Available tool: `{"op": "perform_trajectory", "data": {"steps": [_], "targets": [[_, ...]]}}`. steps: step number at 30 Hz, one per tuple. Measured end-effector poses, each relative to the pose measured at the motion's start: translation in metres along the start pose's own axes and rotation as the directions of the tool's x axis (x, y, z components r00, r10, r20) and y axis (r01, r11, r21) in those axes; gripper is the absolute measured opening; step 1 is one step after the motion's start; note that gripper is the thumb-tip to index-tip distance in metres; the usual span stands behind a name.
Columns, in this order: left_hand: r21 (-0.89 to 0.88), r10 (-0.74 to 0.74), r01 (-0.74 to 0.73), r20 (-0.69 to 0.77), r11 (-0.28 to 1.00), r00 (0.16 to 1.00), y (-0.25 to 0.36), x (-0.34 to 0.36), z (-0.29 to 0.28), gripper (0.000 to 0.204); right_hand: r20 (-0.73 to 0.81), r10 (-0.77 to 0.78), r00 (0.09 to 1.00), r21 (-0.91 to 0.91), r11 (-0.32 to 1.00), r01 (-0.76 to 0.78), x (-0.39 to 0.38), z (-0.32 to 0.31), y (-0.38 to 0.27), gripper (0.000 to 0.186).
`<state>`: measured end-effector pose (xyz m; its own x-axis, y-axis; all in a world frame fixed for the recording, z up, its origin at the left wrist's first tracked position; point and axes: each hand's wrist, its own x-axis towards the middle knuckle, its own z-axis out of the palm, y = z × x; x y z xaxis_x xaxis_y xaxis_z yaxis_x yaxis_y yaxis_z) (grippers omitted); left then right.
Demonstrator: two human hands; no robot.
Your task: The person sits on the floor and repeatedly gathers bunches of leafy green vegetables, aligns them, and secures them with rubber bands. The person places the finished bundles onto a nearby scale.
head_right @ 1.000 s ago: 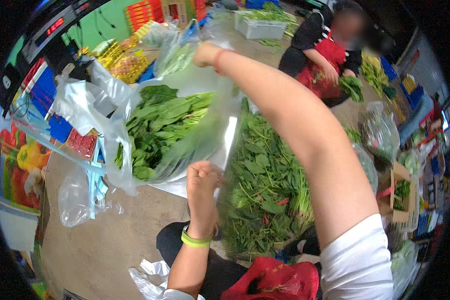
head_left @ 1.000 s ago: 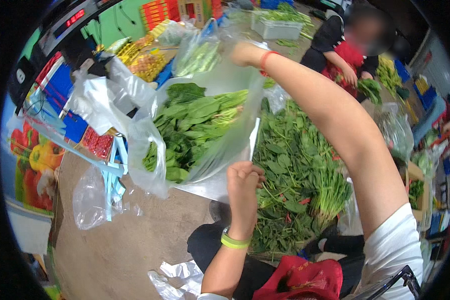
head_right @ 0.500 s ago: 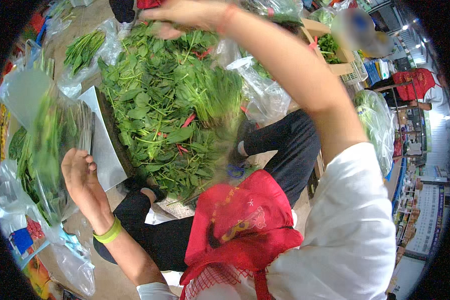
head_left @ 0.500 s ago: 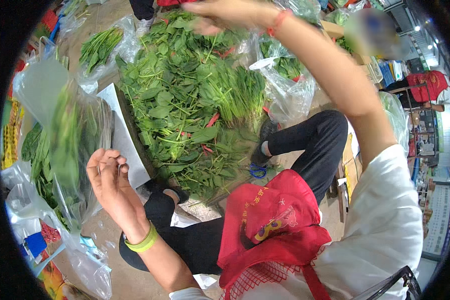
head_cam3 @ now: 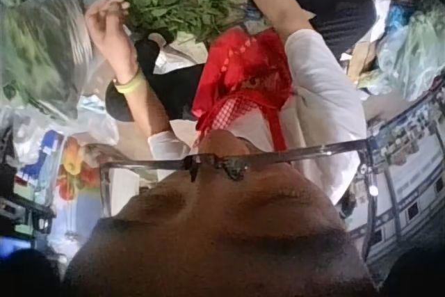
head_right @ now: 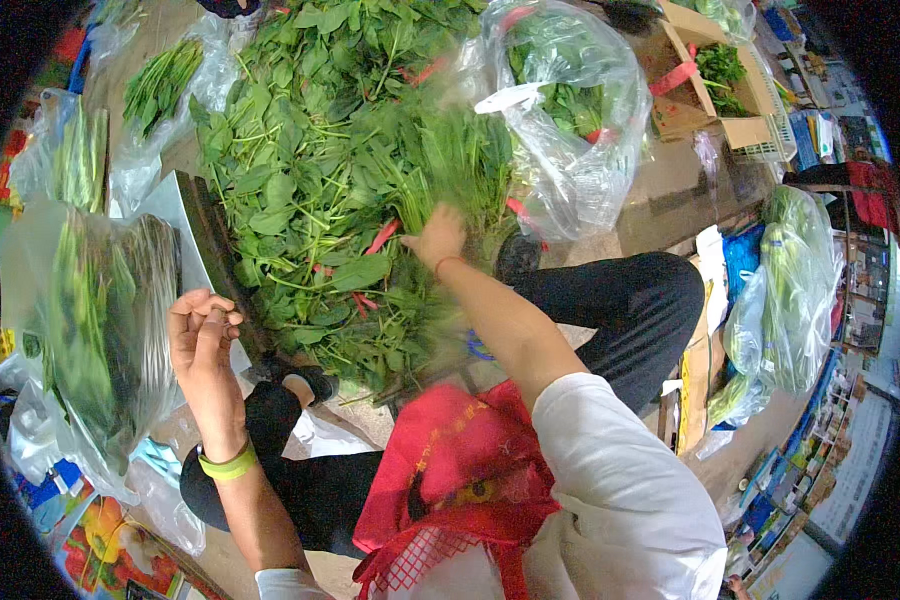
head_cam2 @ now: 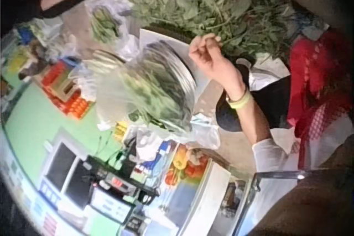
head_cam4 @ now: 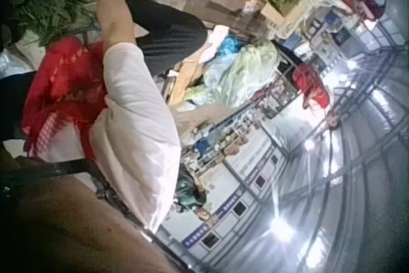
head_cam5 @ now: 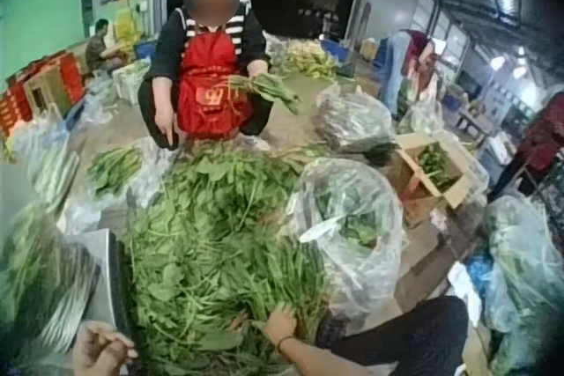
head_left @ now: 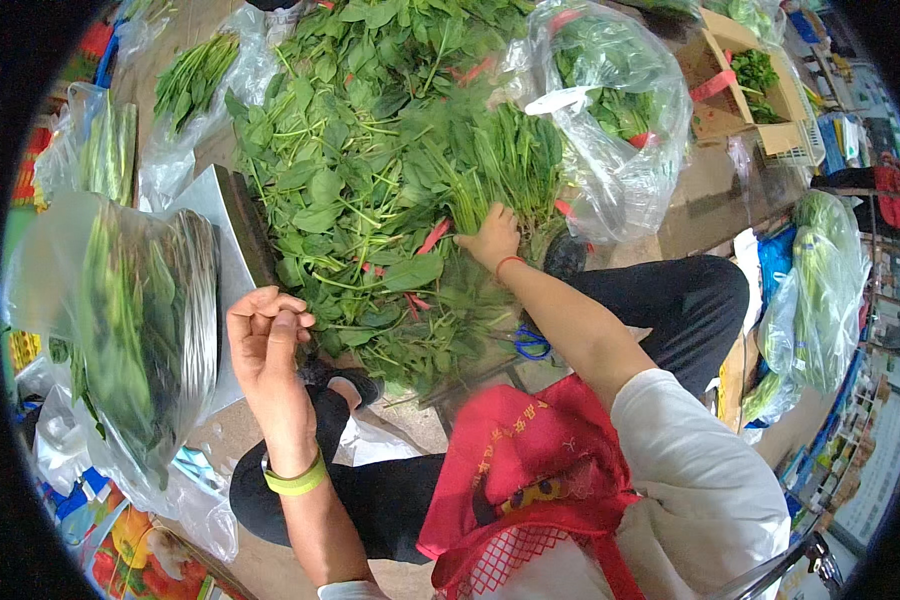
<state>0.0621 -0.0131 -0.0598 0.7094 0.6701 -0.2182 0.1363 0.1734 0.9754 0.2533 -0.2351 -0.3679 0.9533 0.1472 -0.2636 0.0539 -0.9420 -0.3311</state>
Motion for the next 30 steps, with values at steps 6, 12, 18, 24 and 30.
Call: {"op": "perform_trajectory", "data": {"steps": [6, 12, 18, 24, 30], "targets": [[0.029, -0.035, 0.034, 0.027, 0.999, 0.999, -0.005, 0.017, 0.013, 0.022, 0.057, 0.001, 0.998, 0.099, 0.995, -0.007, 0.022, 0.028, 0.019, 0.082], [0.012, -0.021, 0.021, 0.060, 1.000, 0.998, -0.003, 0.015, 0.009, 0.020, 0.237, 0.016, 0.971, 0.402, 0.908, -0.113, 0.051, -0.024, 0.020, 0.066], [0.002, -0.014, 0.014, 0.064, 1.000, 0.998, 0.000, 0.014, 0.006, 0.017, 0.590, 0.079, 0.804, 0.509, 0.736, -0.446, 0.096, -0.048, 0.022, 0.038], [-0.054, 0.043, -0.038, 0.090, 0.998, 0.995, -0.004, 0.011, -0.006, 0.020, 0.059, -0.027, 0.998, 0.489, 0.872, -0.005, 0.062, -0.127, -0.020, 0.037], [-0.105, -0.016, 0.040, 0.222, 0.994, 0.975, 0.006, 0.002, 0.003, 0.020, 0.339, -0.282, 0.898, 0.904, 0.360, -0.229, -0.044, -0.283, -0.069, 0.016]]}}
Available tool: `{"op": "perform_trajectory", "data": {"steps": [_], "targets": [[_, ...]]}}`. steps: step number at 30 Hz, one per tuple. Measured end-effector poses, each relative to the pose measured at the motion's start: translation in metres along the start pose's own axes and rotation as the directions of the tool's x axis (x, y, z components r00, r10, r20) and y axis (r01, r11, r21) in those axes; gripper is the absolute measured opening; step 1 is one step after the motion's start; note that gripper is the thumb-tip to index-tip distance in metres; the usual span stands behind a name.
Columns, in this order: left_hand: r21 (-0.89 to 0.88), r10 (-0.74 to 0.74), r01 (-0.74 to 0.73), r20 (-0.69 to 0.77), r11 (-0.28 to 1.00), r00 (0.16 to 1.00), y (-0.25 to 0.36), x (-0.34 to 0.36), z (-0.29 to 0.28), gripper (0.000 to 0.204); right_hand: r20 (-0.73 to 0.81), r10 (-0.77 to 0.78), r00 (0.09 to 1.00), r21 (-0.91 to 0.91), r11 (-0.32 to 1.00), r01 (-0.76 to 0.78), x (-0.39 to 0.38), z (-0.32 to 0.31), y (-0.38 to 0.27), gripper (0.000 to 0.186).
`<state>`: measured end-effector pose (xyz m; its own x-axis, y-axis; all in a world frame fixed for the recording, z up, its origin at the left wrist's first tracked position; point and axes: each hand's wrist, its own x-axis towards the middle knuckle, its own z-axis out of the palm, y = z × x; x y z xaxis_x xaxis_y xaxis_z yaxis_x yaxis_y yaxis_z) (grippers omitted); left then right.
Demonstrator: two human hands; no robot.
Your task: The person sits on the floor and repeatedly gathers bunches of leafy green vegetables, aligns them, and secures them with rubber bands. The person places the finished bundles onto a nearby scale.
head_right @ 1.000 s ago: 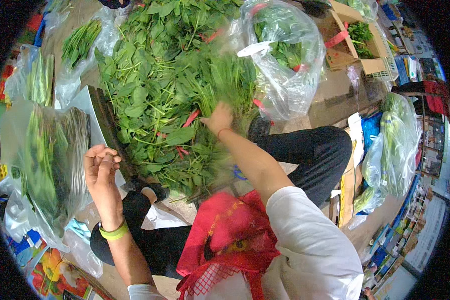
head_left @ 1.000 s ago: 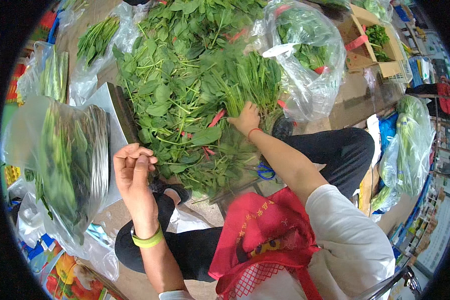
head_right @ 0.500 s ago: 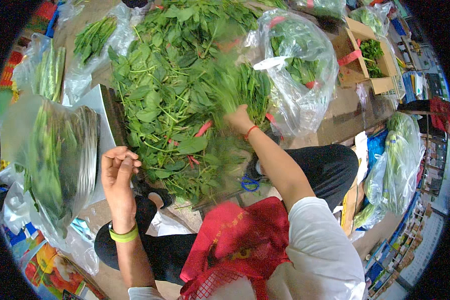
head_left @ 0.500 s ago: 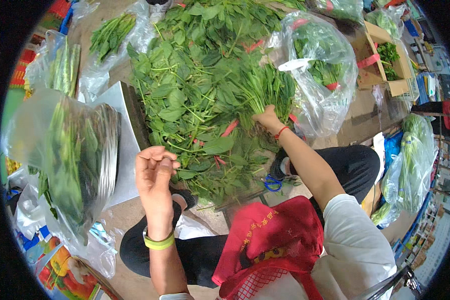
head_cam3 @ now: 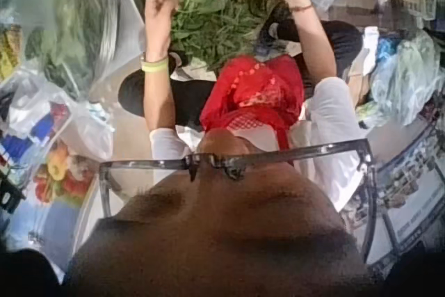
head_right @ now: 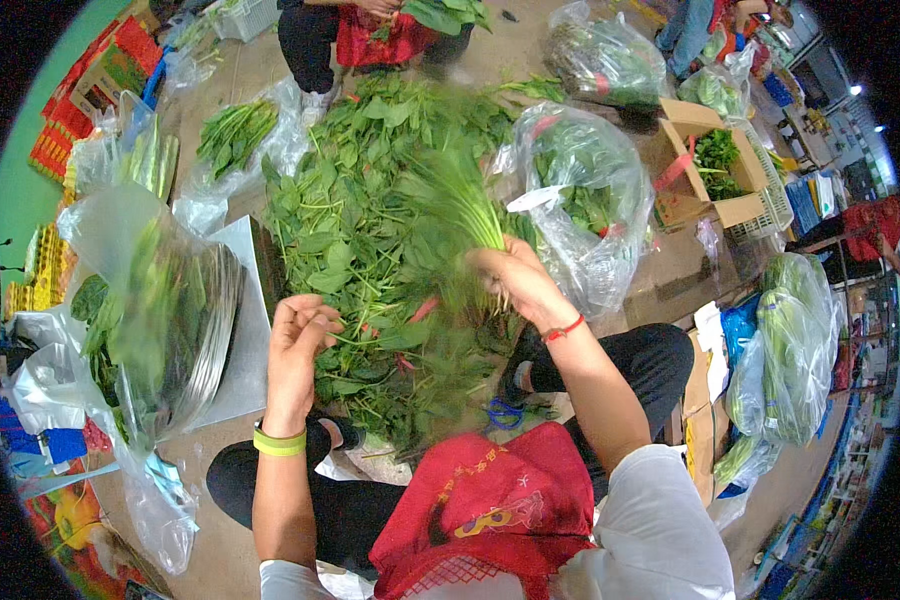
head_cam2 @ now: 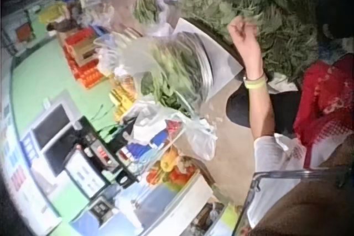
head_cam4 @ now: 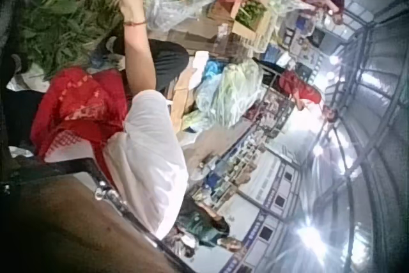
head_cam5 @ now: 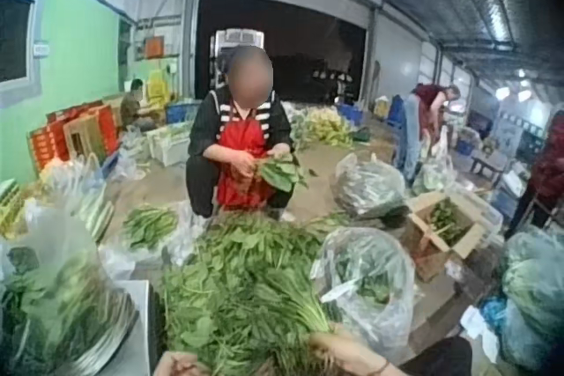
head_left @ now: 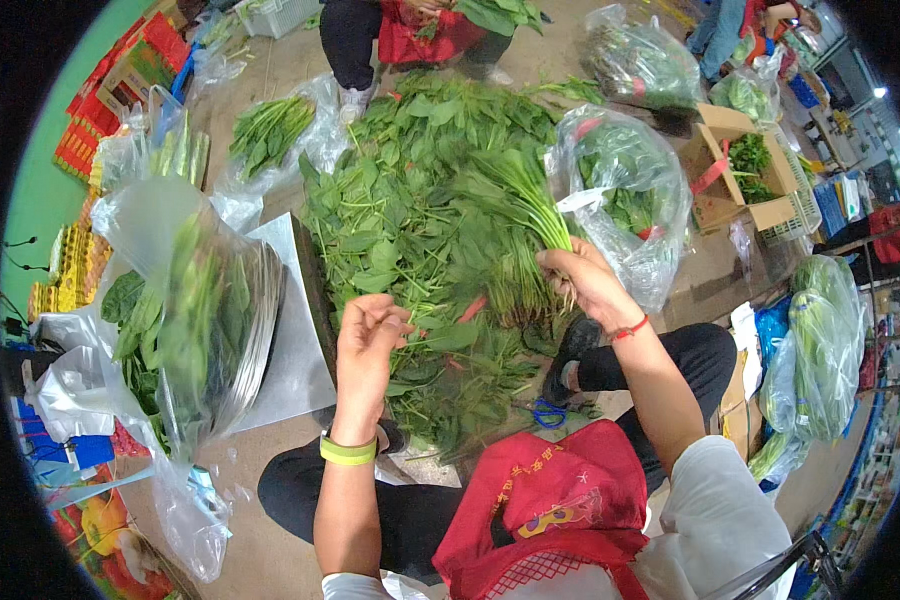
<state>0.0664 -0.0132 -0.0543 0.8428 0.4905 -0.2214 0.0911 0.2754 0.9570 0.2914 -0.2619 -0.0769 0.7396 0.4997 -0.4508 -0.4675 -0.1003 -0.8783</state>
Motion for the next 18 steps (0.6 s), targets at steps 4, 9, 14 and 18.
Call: {"op": "perform_trajectory", "data": {"steps": [4, 9, 14, 18], "targets": [[0.004, -0.135, 0.139, 0.281, 0.990, 0.950, 0.016, -0.021, 0.013, 0.027, 0.286, -0.013, 0.958, 0.318, 0.944, -0.083, -0.064, 0.032, -0.024, 0.016], [-0.288, 0.025, 0.204, 0.631, 0.936, 0.776, 0.016, -0.043, 0.007, 0.073, 0.769, -0.066, 0.636, 0.522, 0.640, -0.564, -0.126, 0.094, -0.018, 0.035], [-0.550, 0.285, 0.139, 0.613, 0.824, 0.737, 0.029, -0.056, 0.016, 0.086, 0.876, -0.234, 0.422, 0.479, 0.312, -0.821, -0.157, 0.148, 0.019, 0.047], [-0.641, 0.057, 0.298, 0.471, 0.707, 0.880, 0.035, -0.067, 0.001, 0.064, 0.860, -0.106, 0.500, 0.493, 0.430, -0.756, -0.164, 0.165, 0.036, 0.054]]}}
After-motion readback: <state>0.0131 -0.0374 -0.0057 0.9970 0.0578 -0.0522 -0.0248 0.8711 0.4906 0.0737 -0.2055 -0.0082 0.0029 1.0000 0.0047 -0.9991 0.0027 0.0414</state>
